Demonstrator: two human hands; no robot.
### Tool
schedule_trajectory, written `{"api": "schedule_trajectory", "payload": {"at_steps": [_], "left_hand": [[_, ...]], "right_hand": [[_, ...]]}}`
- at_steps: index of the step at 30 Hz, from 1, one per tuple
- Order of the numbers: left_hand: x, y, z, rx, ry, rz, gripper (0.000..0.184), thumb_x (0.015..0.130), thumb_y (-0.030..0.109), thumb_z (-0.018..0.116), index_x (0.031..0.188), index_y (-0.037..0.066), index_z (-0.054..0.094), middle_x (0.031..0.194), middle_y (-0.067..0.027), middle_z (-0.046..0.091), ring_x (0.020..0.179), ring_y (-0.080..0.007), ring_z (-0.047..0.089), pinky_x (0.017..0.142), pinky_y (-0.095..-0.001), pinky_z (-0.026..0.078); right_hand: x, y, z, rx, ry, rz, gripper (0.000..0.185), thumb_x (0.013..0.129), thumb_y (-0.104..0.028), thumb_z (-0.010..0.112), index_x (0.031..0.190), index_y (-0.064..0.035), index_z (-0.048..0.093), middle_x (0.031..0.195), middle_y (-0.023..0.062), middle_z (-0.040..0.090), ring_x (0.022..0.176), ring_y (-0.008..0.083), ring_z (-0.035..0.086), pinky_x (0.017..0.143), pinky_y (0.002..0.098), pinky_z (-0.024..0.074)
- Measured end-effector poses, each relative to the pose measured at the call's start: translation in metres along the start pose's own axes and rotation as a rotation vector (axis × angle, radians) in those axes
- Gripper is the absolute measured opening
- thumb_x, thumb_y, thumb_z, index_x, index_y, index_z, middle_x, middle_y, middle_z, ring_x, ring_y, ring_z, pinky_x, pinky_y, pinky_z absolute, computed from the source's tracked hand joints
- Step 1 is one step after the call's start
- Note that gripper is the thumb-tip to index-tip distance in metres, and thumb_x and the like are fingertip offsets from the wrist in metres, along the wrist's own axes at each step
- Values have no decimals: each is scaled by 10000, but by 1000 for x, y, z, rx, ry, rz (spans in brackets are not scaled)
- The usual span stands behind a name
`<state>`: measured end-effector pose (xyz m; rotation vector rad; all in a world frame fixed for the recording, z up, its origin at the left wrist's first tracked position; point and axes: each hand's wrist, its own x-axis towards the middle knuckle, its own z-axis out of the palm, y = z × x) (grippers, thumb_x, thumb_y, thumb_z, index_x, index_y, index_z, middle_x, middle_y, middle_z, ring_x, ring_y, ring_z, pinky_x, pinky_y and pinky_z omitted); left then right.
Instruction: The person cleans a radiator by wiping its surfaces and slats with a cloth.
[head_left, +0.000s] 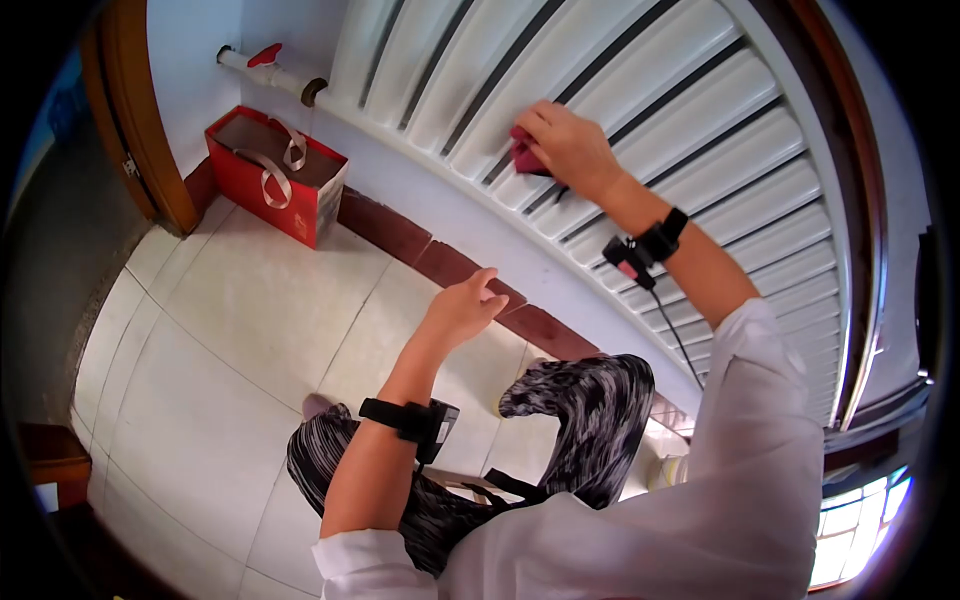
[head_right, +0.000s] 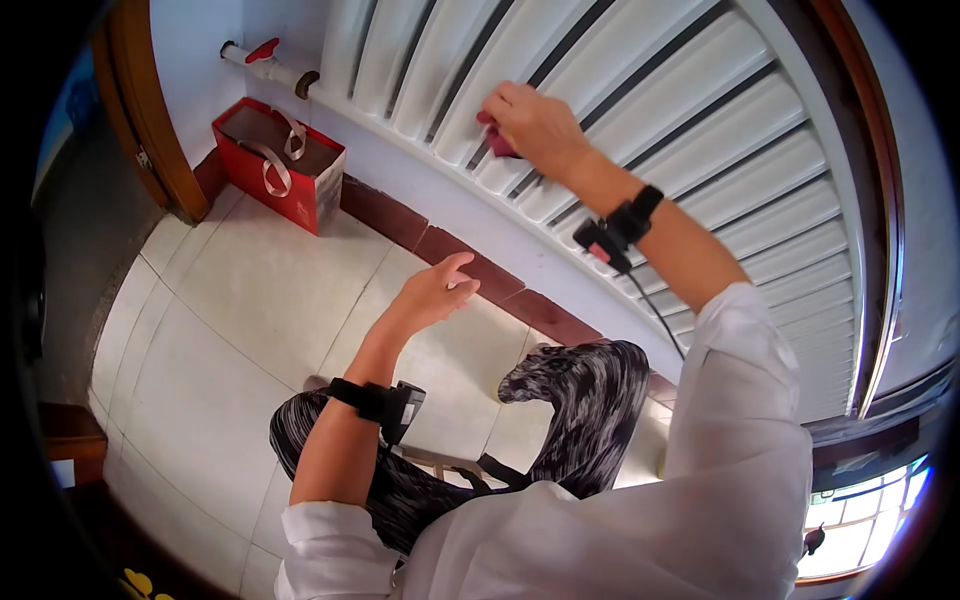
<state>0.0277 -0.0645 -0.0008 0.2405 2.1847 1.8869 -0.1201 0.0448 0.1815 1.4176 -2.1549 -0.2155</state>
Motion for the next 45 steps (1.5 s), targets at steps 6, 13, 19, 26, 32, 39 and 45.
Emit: {"api": "schedule_trajectory", "payload": {"at_steps": [6,13,19,26,32,39,45], "left_hand": [[-2,1,-3,91,81,19,479,838,321,557,1235,67,472,994,-136,645,869,-266,624,751,-353,476],[3,-2,-3,122,150,79,440,820,319,557,1176,64,513,929,-137,658,896,-316,611,759,-408,471],[-4,-1,2,191,148,101,421,813,302,569,1154,58,527,891,-135,661,857,-315,618,734,-408,478],[-5,-1,-3,228,89,27,450,844,328,554,1209,71,495,1008,-159,642,947,-322,597,807,-374,459],[-4,-11,5,249,212,131,391,813,288,575,1120,49,538,826,-129,660,822,-321,620,722,-413,479],[-5,8,-9,251,84,25,436,843,334,545,1196,82,499,987,-142,650,927,-315,602,792,-381,463],[-3,-6,-3,293,219,101,371,812,280,572,1121,78,539,863,-134,658,841,-315,620,721,-421,481]], "right_hand": [[24,26,26,-251,-42,-178,88,727,-87,570,764,-69,492,760,55,484,725,212,539,575,309,471],[13,21,42,-354,-3,-214,88,719,-132,569,757,-103,495,752,35,481,733,191,527,559,288,435],[19,29,42,-308,-44,-215,60,722,-129,553,736,-96,505,733,39,499,730,208,540,571,314,443],[3,9,81,-226,-99,-154,56,717,-121,563,715,-71,539,733,91,531,731,256,558,625,346,482],[17,28,48,-173,-94,-87,25,698,-80,567,718,-77,553,776,105,559,777,276,577,647,372,488],[3,11,81,-249,-95,-131,26,709,-88,548,707,-73,526,710,89,520,715,252,564,594,334,487],[-1,8,88,-179,-92,-88,66,722,-117,565,714,-59,535,725,102,535,705,262,581,587,346,488]]}}
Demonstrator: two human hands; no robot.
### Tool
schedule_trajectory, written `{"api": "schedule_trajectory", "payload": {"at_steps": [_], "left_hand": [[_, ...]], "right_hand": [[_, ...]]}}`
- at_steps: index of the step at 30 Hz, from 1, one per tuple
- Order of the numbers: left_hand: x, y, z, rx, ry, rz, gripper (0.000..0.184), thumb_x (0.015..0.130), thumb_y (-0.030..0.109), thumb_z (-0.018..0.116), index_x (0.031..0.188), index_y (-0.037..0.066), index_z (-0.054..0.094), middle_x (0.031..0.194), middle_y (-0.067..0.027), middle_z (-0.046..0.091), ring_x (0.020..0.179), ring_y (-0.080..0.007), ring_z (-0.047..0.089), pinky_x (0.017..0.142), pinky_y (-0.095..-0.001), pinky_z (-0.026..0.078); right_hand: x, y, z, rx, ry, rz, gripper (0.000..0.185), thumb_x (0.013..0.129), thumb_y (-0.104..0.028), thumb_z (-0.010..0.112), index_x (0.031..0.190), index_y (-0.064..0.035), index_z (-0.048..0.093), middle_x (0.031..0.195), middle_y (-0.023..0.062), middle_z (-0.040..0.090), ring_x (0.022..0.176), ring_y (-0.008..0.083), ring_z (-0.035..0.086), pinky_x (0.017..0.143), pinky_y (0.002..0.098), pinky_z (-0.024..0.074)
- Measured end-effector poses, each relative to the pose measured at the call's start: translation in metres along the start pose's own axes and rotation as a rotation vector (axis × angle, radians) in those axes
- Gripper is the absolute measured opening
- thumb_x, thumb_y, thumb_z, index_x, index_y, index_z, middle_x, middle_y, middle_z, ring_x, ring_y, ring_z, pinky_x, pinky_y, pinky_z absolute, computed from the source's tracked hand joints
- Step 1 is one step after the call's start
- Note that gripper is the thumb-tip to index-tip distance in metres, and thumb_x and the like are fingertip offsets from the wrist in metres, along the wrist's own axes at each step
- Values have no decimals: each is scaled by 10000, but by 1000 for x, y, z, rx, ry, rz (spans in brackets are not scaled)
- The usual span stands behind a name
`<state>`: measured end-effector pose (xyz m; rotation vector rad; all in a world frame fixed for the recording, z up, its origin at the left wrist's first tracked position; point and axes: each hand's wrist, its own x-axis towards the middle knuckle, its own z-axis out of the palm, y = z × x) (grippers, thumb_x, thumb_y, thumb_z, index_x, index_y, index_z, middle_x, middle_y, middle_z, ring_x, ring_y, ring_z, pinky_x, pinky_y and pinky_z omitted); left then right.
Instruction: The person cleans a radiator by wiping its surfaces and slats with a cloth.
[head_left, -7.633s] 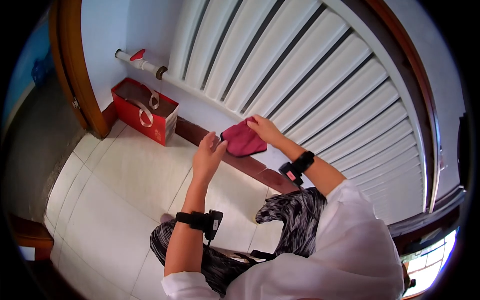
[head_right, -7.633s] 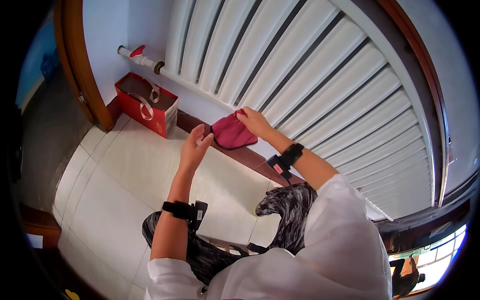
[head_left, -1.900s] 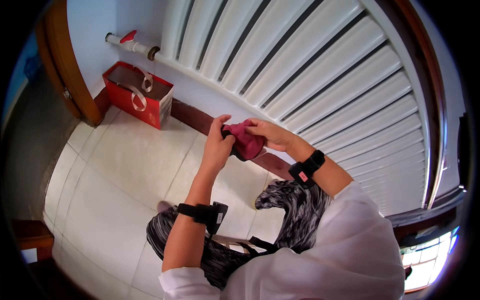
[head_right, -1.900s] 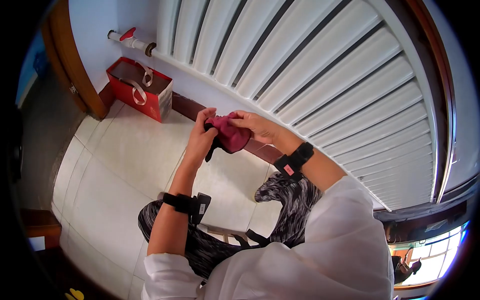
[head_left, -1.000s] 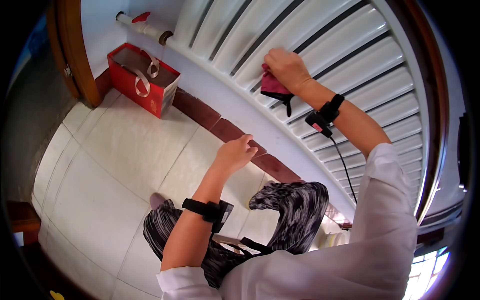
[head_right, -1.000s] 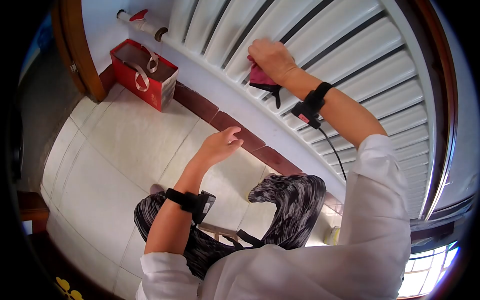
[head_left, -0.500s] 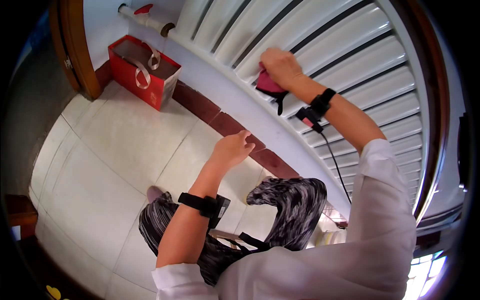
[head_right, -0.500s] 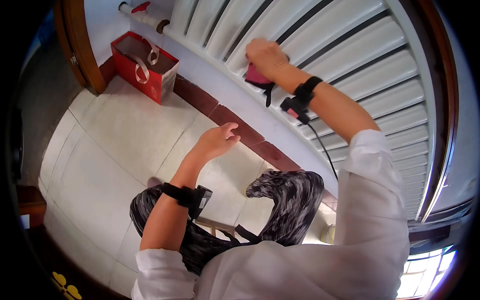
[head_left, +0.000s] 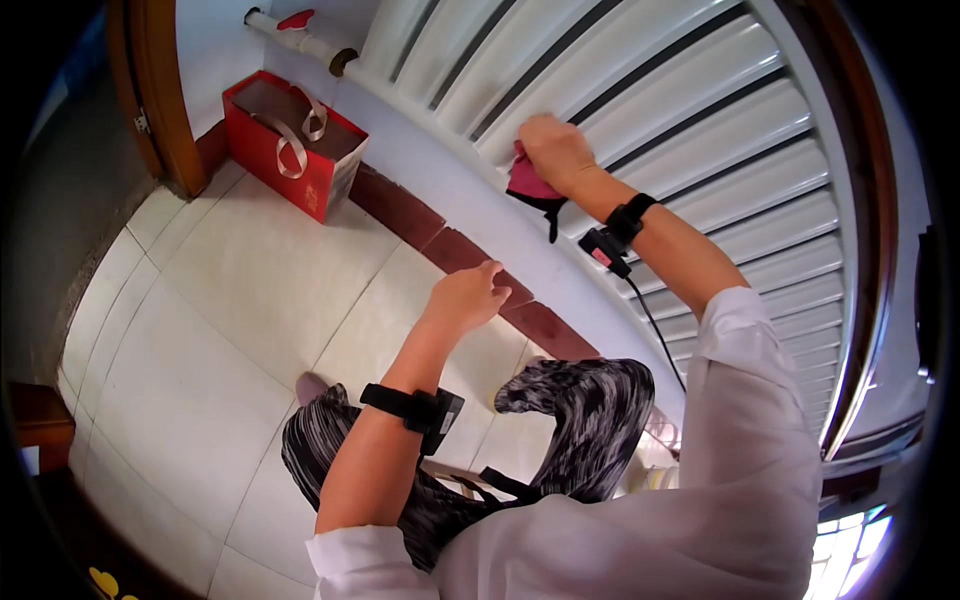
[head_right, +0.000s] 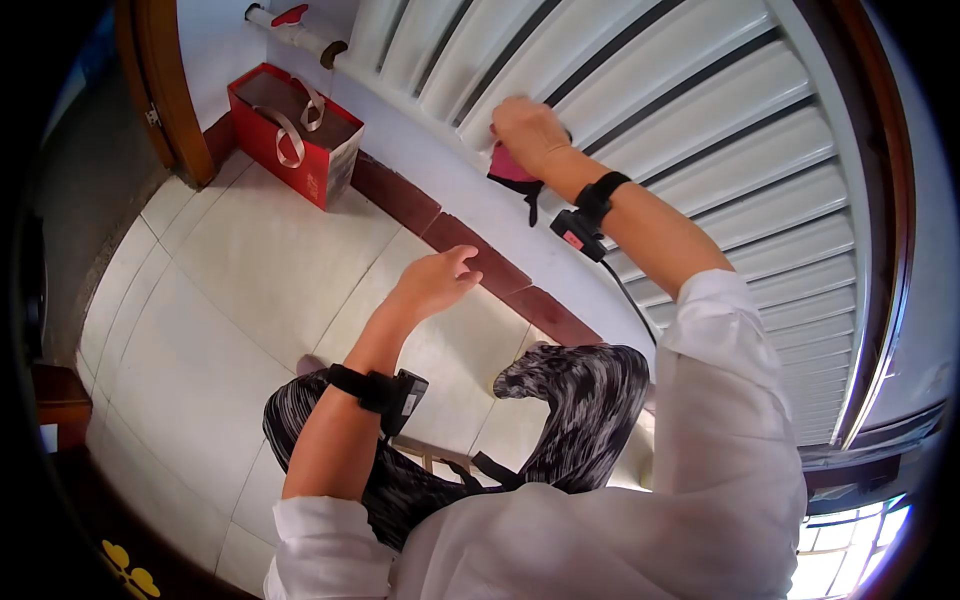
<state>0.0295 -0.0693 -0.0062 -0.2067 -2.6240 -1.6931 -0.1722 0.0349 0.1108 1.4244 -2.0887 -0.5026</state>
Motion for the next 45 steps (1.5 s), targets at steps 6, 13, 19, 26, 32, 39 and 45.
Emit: {"api": "schedule_trajectory", "payload": {"at_steps": [6,13,19,26,32,39,45], "left_hand": [[-2,7,-10,53,-130,-85,435,841,324,547,1197,81,498,981,-138,653,924,-309,605,787,-389,466],[-2,6,-8,71,-122,-79,437,845,316,543,1212,86,482,973,-125,656,914,-298,609,783,-394,466],[-1,1,-7,62,-8,-34,396,820,287,561,1145,65,518,891,-171,646,865,-334,611,745,-437,474],[-3,0,-8,66,-17,-44,377,819,284,563,1120,61,524,894,-169,644,876,-332,607,736,-435,476],[-1,9,-13,79,-88,-25,435,838,287,553,1211,79,471,949,-131,649,890,-314,609,764,-402,470],[-7,3,-17,144,-58,-52,434,835,273,557,1206,64,470,932,-124,651,881,-307,613,744,-413,477],[-8,6,-24,169,-23,-64,433,828,271,567,1196,62,476,909,-118,656,880,-305,615,736,-417,479]], "right_hand": [[10,31,-66,-115,58,62,36,724,-76,560,743,-65,532,744,93,541,690,266,584,580,363,490],[-3,8,-15,-61,68,52,18,722,-71,543,724,-66,526,720,100,524,687,263,585,564,347,491],[-12,-35,44,-101,-36,38,54,711,-127,566,694,-78,555,707,95,534,702,220,586,567,321,491],[19,14,-33,-19,128,160,40,728,-109,564,731,-86,531,757,93,546,736,276,575,614,370,483],[44,16,-41,-59,124,150,53,705,-52,554,736,-74,517,758,96,545,738,278,578,617,380,483],[49,-34,56,-57,-6,106,45,721,-114,552,720,-78,579,740,82,556,727,233,606,579,351,500],[46,-41,67,-40,-35,109,61,718,-116,593,687,-68,614,728,106,581,720,259,613,525,381,491]]}}
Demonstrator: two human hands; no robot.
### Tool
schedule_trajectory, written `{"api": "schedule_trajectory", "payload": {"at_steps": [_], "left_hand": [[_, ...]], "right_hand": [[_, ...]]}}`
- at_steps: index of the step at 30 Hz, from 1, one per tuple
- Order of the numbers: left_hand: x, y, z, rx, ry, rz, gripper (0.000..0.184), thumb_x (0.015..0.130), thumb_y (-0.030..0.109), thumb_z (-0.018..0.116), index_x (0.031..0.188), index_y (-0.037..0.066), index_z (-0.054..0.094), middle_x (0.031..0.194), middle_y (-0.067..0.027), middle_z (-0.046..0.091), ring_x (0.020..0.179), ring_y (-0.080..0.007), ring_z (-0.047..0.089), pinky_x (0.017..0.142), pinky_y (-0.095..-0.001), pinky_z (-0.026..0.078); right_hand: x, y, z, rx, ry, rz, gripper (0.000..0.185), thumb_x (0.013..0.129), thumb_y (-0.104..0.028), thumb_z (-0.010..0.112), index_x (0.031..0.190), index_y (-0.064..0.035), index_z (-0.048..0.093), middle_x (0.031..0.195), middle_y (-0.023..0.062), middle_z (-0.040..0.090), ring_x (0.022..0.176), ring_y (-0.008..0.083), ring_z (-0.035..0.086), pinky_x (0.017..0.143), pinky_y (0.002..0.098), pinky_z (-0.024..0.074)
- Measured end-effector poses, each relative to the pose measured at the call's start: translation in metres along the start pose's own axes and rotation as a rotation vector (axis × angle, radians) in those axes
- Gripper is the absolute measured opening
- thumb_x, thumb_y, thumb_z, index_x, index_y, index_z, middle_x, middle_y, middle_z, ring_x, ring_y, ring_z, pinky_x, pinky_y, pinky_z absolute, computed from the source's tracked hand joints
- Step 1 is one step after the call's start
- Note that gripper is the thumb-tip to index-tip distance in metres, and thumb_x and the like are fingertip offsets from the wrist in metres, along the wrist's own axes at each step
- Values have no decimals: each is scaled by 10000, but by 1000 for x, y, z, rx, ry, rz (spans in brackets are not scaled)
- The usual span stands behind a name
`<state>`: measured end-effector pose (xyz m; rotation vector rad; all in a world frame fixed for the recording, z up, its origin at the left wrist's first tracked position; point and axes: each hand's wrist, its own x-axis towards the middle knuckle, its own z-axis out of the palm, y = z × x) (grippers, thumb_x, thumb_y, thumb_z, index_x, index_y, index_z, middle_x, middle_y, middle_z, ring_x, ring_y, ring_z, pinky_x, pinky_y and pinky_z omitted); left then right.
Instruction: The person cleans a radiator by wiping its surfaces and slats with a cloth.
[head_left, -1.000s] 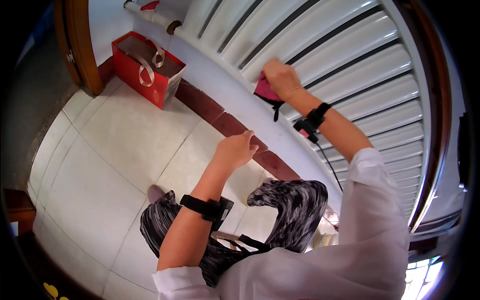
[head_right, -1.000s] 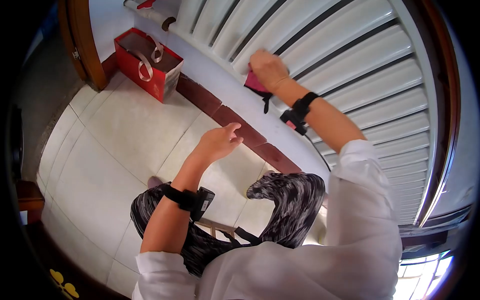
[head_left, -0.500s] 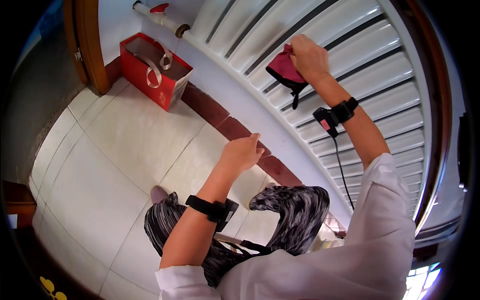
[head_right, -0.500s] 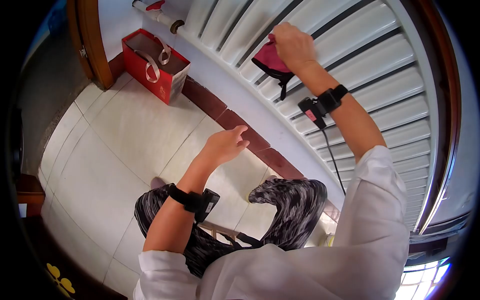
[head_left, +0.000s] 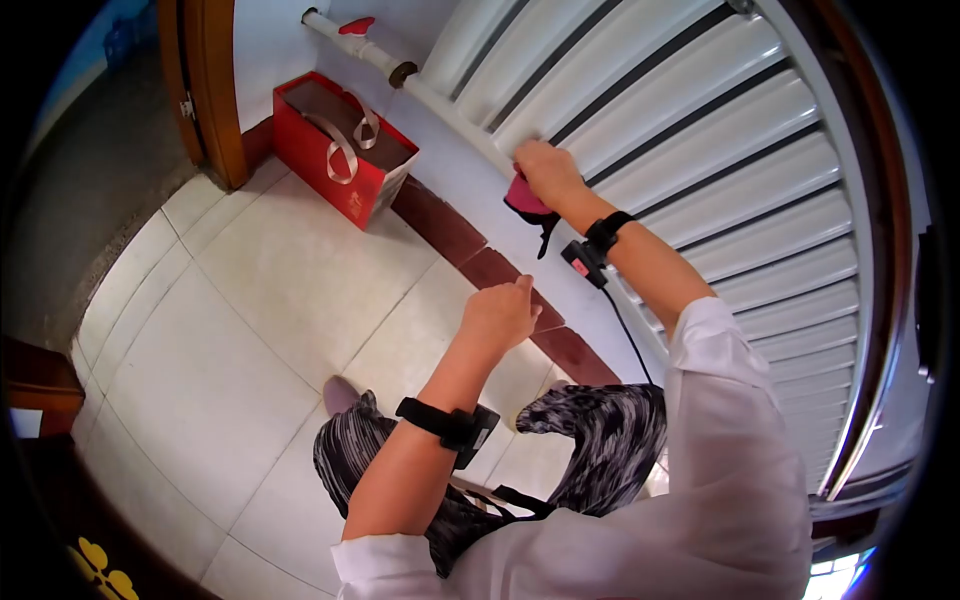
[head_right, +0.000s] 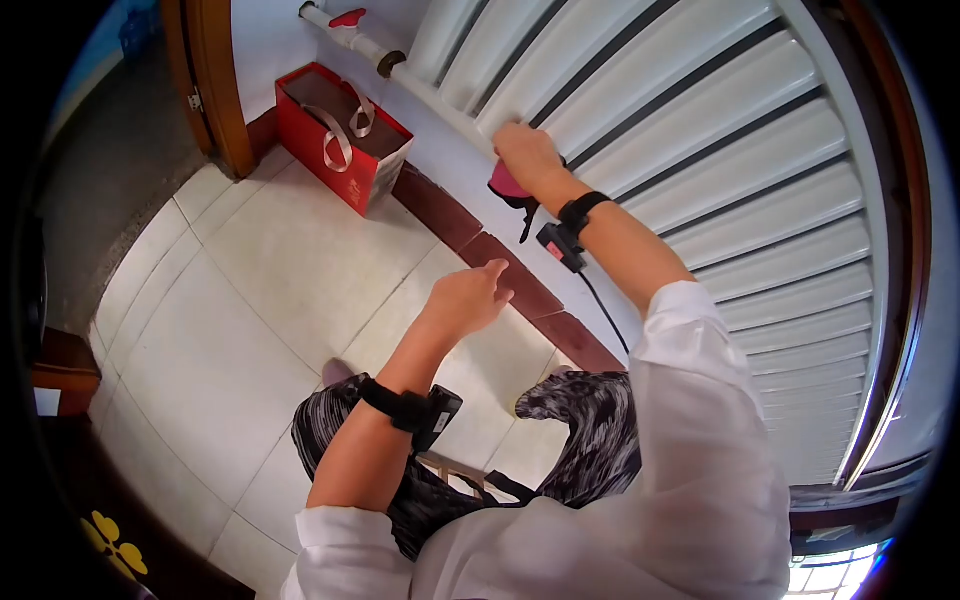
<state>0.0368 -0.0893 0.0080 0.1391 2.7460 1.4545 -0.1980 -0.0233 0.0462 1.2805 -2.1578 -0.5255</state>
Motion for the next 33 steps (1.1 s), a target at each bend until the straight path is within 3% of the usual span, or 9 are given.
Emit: {"api": "schedule_trajectory", "payload": {"at_steps": [5,8,10,15,17,20,25,29,33], "left_hand": [[1,2,-8,40,-27,-25,434,831,273,562,1200,62,475,954,-134,642,889,-316,611,745,-425,476],[3,2,-2,134,214,-23,372,831,306,568,1075,29,523,942,-175,620,791,-349,623,685,-437,496],[9,5,-3,7,395,-30,451,840,363,558,1133,24,513,995,-188,589,821,-371,606,689,-453,488],[24,7,14,-738,-32,22,679,841,477,576,1297,-1,424,1236,-209,514,1172,-239,481,947,-312,382],[15,27,5,-819,-263,37,597,838,423,612,1240,5,473,1129,-117,561,1062,-175,512,901,-294,412],[11,32,8,-871,-439,-67,683,767,350,714,1281,-2,433,1112,-97,570,983,-148,560,825,-268,468],[15,20,32,-774,-187,-267,508,769,305,719,1127,-23,569,1020,-84,618,916,-134,583,813,-266,456],[37,7,8,-1048,326,-393,476,792,294,695,1148,9,560,1059,-66,604,948,-157,566,866,-274,422],[85,76,-123,-844,746,-89,380,777,133,692,1121,29,570,1021,-28,602,879,-117,557,801,-255,446]], "right_hand": [[-50,20,-65,345,-759,-30,415,644,-435,699,861,-84,654,785,162,636,791,352,603,646,433,473],[-105,18,-105,900,-894,228,407,724,-411,701,921,-64,622,785,114,634,735,203,607,666,321,473],[-144,9,-123,1308,-825,467,346,774,-360,687,954,-71,631,840,52,634,792,129,575,700,273,458],[-208,-24,-145,2139,-601,811,279,875,-170,577,1131,-64,545,1018,24,579,950,112,551,858,264,436],[-214,-36,-146,2298,-364,1094,263,886,-131,546,1135,-54,509,1057,38,560,958,124,549,863,274,444],[-221,-49,-127,2419,-145,1068,286,895,-177,551,1145,-46,505,1101,46,554,1034,150,532,930,296,412],[-232,-47,-106,2031,-57,928,337,937,-201,470,1229,-35,467,1171,78,530,1064,154,515,935,290,398],[-263,-41,-79,2007,-125,1271,424,927,-229,478,1300,-48,387,1195,102,524,1036,193,544,881,324,429],[-240,-32,-105,2142,-200,1347,460,895,-218,495,1292,-20,374,1108,118,574,942,208,586,787,330,462]]}}
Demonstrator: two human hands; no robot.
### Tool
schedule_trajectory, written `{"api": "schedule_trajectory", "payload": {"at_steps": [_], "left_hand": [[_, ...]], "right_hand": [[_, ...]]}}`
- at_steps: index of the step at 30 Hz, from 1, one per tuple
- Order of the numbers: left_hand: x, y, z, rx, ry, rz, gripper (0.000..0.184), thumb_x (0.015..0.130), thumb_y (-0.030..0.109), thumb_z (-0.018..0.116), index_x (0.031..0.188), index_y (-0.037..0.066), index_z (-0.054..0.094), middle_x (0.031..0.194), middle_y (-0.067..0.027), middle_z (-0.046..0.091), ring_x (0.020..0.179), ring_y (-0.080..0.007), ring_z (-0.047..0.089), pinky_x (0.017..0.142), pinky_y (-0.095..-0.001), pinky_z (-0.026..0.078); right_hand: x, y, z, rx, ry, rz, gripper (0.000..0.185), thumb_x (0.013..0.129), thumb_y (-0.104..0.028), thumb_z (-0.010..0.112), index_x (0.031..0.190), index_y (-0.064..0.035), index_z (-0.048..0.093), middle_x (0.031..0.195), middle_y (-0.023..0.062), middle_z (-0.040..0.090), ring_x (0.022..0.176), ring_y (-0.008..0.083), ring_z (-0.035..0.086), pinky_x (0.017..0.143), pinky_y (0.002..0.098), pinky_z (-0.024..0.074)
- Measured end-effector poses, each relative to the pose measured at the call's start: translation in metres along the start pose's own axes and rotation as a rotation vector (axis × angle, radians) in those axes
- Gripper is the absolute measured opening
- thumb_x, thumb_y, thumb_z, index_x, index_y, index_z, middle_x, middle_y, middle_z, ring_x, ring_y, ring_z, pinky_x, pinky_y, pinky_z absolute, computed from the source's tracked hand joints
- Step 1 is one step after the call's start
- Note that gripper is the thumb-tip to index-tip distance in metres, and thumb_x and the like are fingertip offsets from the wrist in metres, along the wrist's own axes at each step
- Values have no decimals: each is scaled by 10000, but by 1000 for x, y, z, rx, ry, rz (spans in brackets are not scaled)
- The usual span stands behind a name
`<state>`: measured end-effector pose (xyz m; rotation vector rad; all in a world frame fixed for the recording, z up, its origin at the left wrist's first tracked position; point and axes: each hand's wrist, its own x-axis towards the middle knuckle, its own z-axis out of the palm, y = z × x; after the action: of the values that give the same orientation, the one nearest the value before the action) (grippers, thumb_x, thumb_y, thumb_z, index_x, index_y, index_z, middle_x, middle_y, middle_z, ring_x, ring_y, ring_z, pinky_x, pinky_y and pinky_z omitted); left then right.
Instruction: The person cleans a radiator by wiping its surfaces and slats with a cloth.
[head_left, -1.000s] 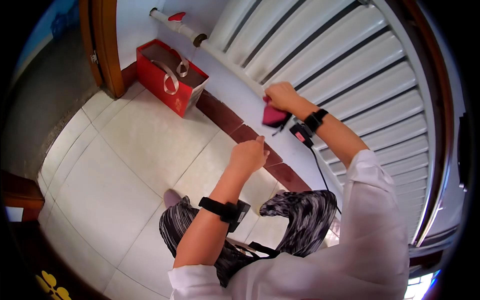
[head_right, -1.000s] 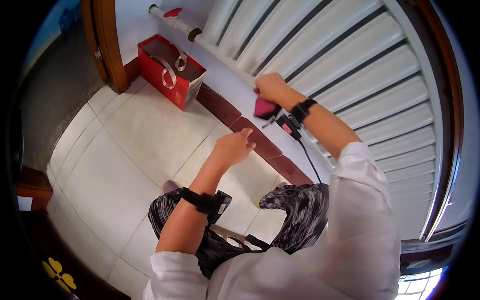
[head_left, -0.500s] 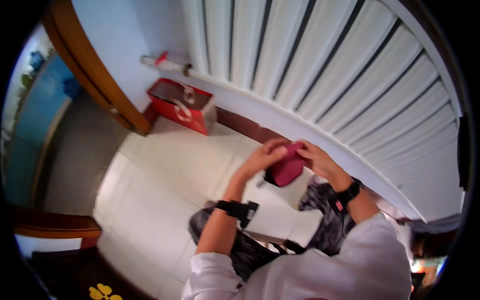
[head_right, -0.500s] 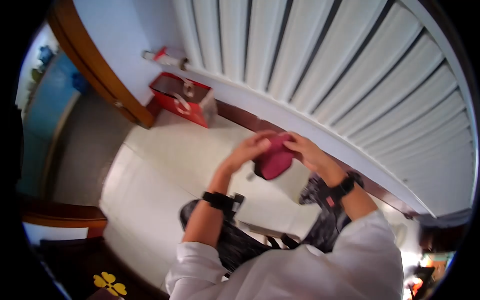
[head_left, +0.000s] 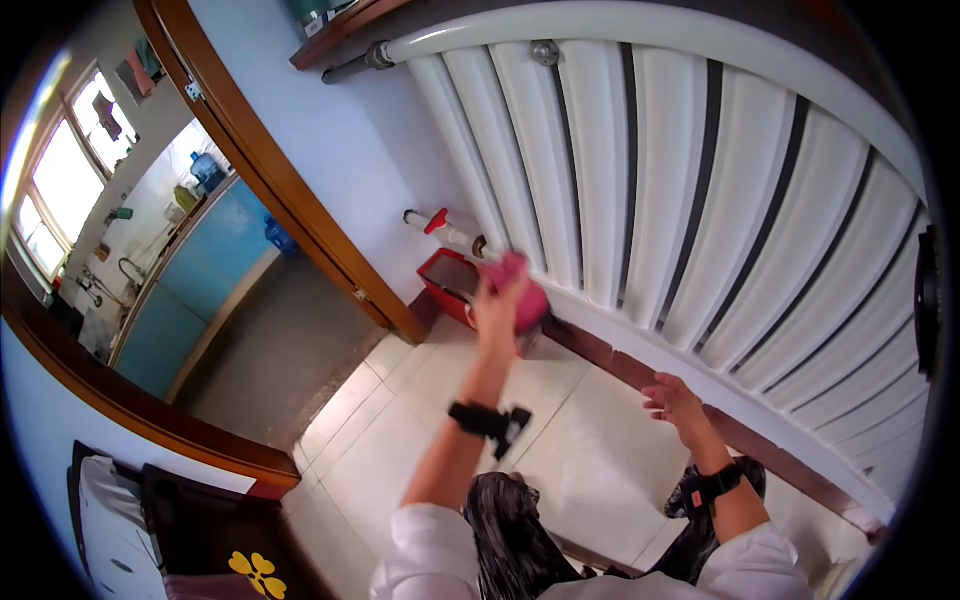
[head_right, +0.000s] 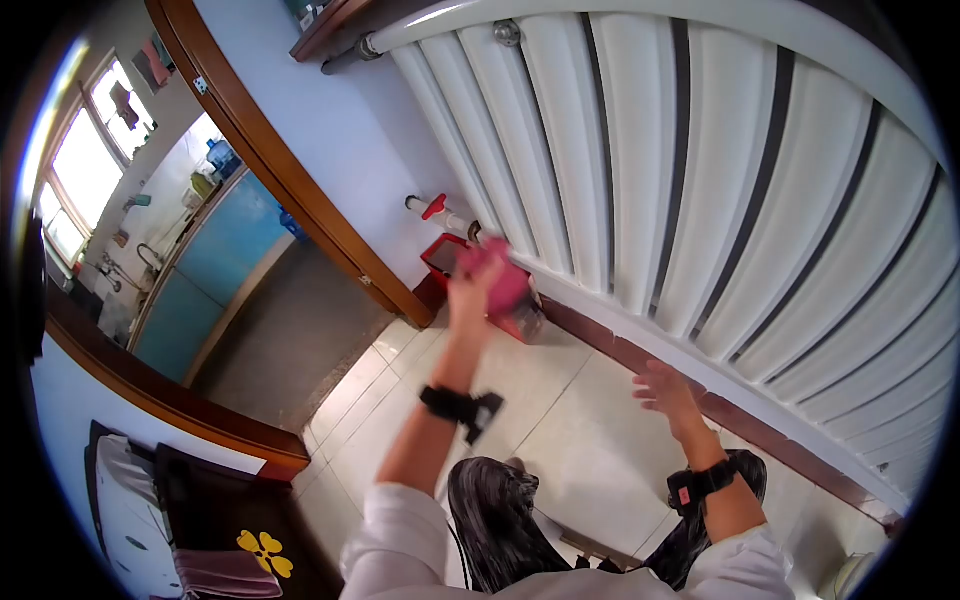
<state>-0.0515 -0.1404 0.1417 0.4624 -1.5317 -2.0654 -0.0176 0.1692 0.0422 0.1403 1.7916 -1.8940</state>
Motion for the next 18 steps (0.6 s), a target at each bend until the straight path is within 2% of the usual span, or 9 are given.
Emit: {"api": "schedule_trajectory", "payload": {"at_steps": [1,2,3,4,5,8,9,13,18], "left_hand": [[33,27,1,9,-47,97,390,791,183,678,1135,38,564,1035,-33,605,872,-132,560,801,-267,446],[54,63,18,213,140,262,442,797,255,668,1168,49,542,1029,-41,609,881,-147,553,805,-288,442],[83,91,25,225,63,439,480,808,329,641,1179,49,522,1054,-98,607,922,-199,565,817,-320,434],[112,120,34,460,165,587,497,820,334,614,1198,37,490,1106,-165,583,973,-290,570,839,-358,424],[131,148,47,636,234,752,496,840,281,564,1244,32,419,1126,-221,561,1009,-387,545,861,-404,414],[181,188,79,716,301,844,548,837,160,509,1332,41,306,1239,-236,490,1089,-407,496,902,-425,401],[193,193,90,774,316,839,579,828,119,489,1358,45,266,1314,-237,404,1134,-411,459,925,-426,392],[207,153,101,856,352,972,661,802,37,461,1406,54,193,1463,-215,160,1222,-433,365,979,-427,364],[198,79,71,958,261,1058,718,749,-49,460,1409,67,200,1479,-203,100,1212,-452,361,933,-431,395]], "right_hand": [[1,-5,4,-10,-44,13,456,889,-211,499,1282,-11,381,1084,121,585,924,204,590,777,328,464],[5,-1,1,-14,-93,5,447,875,-203,510,1260,-5,397,1073,129,589,889,195,597,765,317,463],[9,3,0,-7,-101,6,447,875,-203,510,1260,-5,397,1073,129,589,889,195,597,765,317,463],[11,7,-2,-20,-164,8,434,880,-199,508,1254,-5,403,1079,128,589,888,193,598,765,312,464],[11,10,-4,-33,-226,11,422,885,-196,507,1248,-6,408,1084,127,588,887,190,599,764,307,464],[13,4,-2,-93,-309,10,358,905,-191,495,1208,-4,454,1070,116,598,887,175,604,754,289,470],[13,2,-2,-126,-349,11,340,911,-191,492,1193,-4,470,1064,111,602,887,168,606,750,284,473],[10,-8,-2,-99,-355,4,332,913,-187,487,1187,1,481,1047,100,614,876,152,611,742,271,475],[-5,0,-4,-122,-339,19,324,911,-191,501,1169,3,497,1021,86,624,861,149,617,730,255,475]]}}
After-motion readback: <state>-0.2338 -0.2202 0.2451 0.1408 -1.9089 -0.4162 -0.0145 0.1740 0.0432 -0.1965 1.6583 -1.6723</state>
